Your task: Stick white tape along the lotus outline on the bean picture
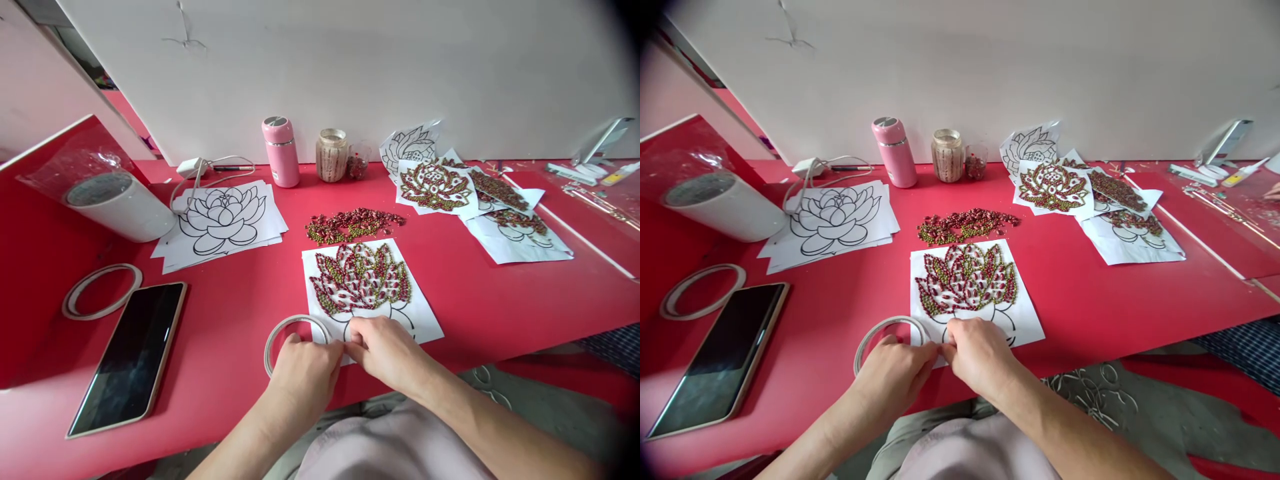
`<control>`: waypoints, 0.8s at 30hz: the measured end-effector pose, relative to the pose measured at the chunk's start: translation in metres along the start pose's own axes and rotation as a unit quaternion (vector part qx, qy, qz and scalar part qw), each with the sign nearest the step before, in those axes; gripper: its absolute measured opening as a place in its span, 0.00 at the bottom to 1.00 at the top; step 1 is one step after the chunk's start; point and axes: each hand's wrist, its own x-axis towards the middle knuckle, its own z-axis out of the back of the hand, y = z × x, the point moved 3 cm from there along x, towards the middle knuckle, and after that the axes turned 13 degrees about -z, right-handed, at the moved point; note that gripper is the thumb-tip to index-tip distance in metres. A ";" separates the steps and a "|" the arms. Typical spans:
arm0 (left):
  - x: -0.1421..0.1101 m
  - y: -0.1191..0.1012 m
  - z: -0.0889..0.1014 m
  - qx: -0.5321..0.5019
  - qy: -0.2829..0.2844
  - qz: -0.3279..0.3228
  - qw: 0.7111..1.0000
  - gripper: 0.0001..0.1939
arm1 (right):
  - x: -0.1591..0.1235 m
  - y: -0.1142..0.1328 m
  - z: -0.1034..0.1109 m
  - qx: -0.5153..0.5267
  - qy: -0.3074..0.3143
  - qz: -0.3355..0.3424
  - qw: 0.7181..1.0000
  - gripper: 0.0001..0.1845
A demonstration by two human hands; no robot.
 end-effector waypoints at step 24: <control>-0.005 -0.003 -0.009 0.045 -0.044 0.008 0.998 0.12 | 0.001 -0.002 -0.001 0.029 0.009 0.016 0.999 0.10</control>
